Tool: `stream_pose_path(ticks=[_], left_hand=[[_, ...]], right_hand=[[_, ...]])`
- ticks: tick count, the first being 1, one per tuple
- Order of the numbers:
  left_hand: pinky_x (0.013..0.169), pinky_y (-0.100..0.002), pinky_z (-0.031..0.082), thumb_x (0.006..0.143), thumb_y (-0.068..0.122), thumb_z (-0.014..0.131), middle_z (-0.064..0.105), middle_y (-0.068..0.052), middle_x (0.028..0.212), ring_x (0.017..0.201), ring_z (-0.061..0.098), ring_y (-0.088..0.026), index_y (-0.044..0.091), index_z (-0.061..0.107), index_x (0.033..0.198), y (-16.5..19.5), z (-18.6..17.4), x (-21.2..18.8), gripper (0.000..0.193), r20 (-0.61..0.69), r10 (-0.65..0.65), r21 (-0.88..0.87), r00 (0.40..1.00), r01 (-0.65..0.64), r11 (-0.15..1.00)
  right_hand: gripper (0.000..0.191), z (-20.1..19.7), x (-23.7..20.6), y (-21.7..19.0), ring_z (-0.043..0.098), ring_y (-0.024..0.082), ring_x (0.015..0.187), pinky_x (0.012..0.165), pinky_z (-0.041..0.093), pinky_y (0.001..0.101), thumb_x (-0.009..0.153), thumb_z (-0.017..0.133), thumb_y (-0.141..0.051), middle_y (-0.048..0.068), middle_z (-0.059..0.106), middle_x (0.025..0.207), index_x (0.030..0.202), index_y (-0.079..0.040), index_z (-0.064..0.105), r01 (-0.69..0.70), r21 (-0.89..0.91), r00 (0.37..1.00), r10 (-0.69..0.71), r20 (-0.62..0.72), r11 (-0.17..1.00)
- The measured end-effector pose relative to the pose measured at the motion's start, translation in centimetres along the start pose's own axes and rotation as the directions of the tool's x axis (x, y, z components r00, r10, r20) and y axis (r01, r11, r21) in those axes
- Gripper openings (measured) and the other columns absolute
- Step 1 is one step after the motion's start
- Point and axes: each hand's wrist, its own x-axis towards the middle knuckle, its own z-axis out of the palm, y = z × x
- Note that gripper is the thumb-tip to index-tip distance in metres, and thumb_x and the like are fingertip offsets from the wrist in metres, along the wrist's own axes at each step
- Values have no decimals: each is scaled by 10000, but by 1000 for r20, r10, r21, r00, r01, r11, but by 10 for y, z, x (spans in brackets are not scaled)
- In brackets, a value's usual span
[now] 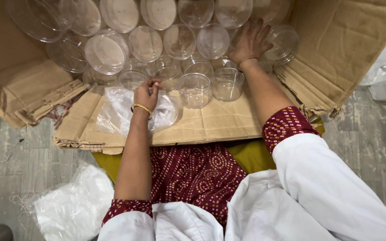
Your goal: The person sits on the floor in front of a large cardboard box filled with clear plastic containers. They pick up containers, place them into a clear plastic bag, gather and twist the bag closed, and set filled bags aside, repeating the packing cycle.
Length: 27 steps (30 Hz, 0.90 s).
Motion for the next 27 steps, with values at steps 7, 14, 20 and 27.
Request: stream_pose_path(ticks=[7,14,20,27], left_hand=[[733,-278,527,1114,220,622,814,-75,983,874,715,-148,38,738,1168,3,16,-2,223,-100,207,-287,973,-227,931],[731,-321,355,868,748,567,579,-140,1482,963,396,-202,181,277,1635,34,20,-25,996,502,89,-664,860,317,677],[1236,-464,284,875,817,624,172,-114,1790,1660,125,-374,247,171,1716,43,19,-33,1112,446,222,-621,867,122,775],[668,-258,448,739,784,643,421,-133,1596,1320,507,-260,294,202,1628,58,12,-35,1107,562,65,-604,825,355,713]], right_hand=[[1215,8,-57,49,186,414,1539,1257,247,652,745,971,-357,224,226,1613,1623,-79,178,356,195,896,-274,-350,914],[1229,-18,-144,30,334,335,1536,1289,303,531,740,921,-428,164,291,1644,1652,-156,142,613,656,681,-715,-156,441],[1127,-26,-168,6,254,325,1602,1293,318,545,806,911,-371,138,251,1702,1668,-156,217,625,689,613,-777,-142,368],[1038,-26,-168,8,365,321,1532,1152,495,468,796,925,-339,124,293,1614,1612,-187,302,509,783,672,-733,-102,357]])
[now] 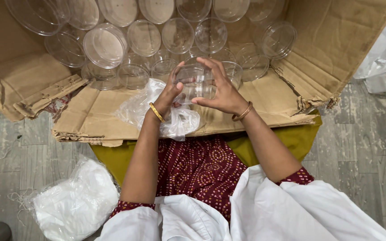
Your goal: The person sits on the floor in front of a large cardboard box filled with clear plastic containers. They pick up containers, place them into a clear plastic bag, gather and twist the bag closed, and set filled bags aside, repeating the packing cycle.
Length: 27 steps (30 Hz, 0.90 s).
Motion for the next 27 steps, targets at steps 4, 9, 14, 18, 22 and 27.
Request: stream_pose_path(ticks=[4,9,14,18,22,27], left_hand=[[587,-240,335,720,779,664,413,-119,1631,1104,491,-287,308,223,1639,7,2,-6,1122,-17,-35,-13,999,34,999],[629,-226,416,714,805,643,190,-28,1701,1467,316,-335,311,232,1612,4,1,-5,1104,-31,9,73,999,-6,997],[640,-229,415,709,825,636,173,-30,1720,1492,288,-353,309,222,1621,-5,-4,-3,1127,-29,16,80,999,-13,997],[886,-243,439,800,735,690,83,-52,1768,1529,204,-293,303,157,1704,-16,-4,2,1135,21,90,6,996,-90,996],[706,-310,446,828,505,772,178,-103,1741,910,455,-247,287,103,1679,-14,-7,6,1104,-2,81,-195,997,-79,978],[913,-322,545,927,117,674,465,-156,1555,1056,644,-158,91,320,1617,-11,-19,13,775,-143,177,-363,974,-218,906]], right_hand=[[1028,1,4,0,362,335,1518,1152,509,486,768,931,-354,129,298,1589,1589,-216,326,-39,-13,998,40,53,999],[1026,3,4,1,358,342,1515,1126,475,485,761,932,-370,133,294,1581,1580,-220,332,-27,-6,997,28,72,1000],[1047,2,8,7,354,358,1512,1231,396,541,760,932,-418,134,342,1564,1586,-191,330,60,-172,996,-48,75,983],[1111,4,10,10,253,392,1571,1262,317,547,802,871,-506,175,238,1666,1641,-180,220,22,-85,995,-13,98,996],[1207,-16,27,16,208,375,1571,1134,394,529,683,809,-675,167,135,1711,1603,-221,172,-221,70,975,218,50,973],[1048,-59,50,53,210,358,1626,1289,280,538,805,773,-646,121,139,1773,1657,-293,275,-250,-239,963,266,35,938]])
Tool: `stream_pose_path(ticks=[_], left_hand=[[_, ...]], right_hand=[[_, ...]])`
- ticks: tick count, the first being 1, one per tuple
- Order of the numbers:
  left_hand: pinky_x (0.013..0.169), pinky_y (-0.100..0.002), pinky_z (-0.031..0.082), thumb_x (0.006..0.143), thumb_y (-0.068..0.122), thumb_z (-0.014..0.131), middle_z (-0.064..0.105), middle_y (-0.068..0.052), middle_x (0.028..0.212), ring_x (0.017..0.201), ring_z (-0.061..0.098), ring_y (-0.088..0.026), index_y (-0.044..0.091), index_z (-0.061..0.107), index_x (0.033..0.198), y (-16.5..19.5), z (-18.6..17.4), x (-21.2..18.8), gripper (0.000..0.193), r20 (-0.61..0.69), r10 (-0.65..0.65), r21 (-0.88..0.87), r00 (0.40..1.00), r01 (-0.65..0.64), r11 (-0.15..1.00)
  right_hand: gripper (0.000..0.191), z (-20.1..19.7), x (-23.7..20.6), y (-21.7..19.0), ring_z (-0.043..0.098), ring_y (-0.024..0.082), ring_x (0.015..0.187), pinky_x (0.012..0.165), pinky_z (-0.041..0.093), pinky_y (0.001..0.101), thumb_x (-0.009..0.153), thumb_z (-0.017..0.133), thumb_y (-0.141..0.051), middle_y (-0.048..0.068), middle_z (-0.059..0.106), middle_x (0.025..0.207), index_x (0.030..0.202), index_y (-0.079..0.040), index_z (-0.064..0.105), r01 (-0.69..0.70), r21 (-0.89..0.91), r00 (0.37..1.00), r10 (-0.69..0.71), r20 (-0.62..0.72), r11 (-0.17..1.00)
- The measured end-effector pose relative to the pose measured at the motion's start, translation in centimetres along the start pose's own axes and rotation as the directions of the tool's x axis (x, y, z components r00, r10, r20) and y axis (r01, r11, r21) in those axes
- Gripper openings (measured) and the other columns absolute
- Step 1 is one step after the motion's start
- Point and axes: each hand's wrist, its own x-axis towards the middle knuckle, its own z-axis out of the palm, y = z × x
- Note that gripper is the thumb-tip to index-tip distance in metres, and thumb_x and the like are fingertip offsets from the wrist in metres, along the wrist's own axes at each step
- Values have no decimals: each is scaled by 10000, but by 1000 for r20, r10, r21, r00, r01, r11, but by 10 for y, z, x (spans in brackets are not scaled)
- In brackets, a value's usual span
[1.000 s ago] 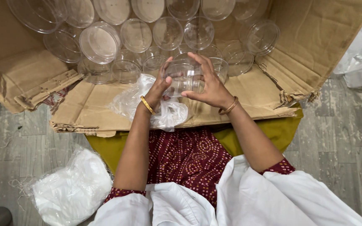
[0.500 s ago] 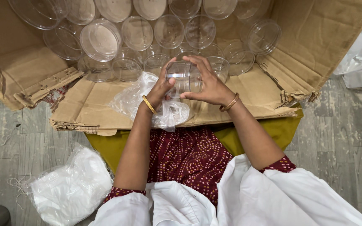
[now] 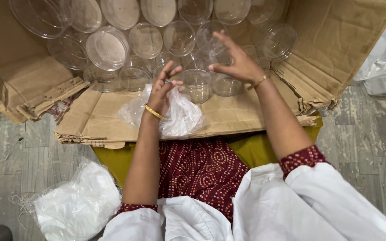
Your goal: The person sits on the floor in front of a large cardboard box filled with clear plastic containers. They pick up containers, place them into a clear plastic bag, gather and twist the bag closed, and set filled bags aside, repeating the packing cycle.
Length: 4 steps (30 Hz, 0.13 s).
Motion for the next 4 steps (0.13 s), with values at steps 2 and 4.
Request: stream_pose_path(ticks=[2,4], left_hand=[[962,-327,553,994,30,610,584,-176,1458,1098,659,-176,-8,426,1573,-5,-3,5,609,-23,-25,12,999,25,1000],[983,-330,554,1069,-44,561,674,-193,1349,1099,668,-201,-112,531,1516,-14,-5,9,453,-54,-25,71,998,28,997]], right_hand=[[899,7,17,22,275,345,1663,1343,315,531,928,768,-610,93,249,1778,1670,-328,347,81,-171,994,-68,82,982],[745,25,32,45,280,323,1633,1304,338,519,993,735,-584,-10,275,1713,1609,-397,359,188,-358,980,-199,5,915]])
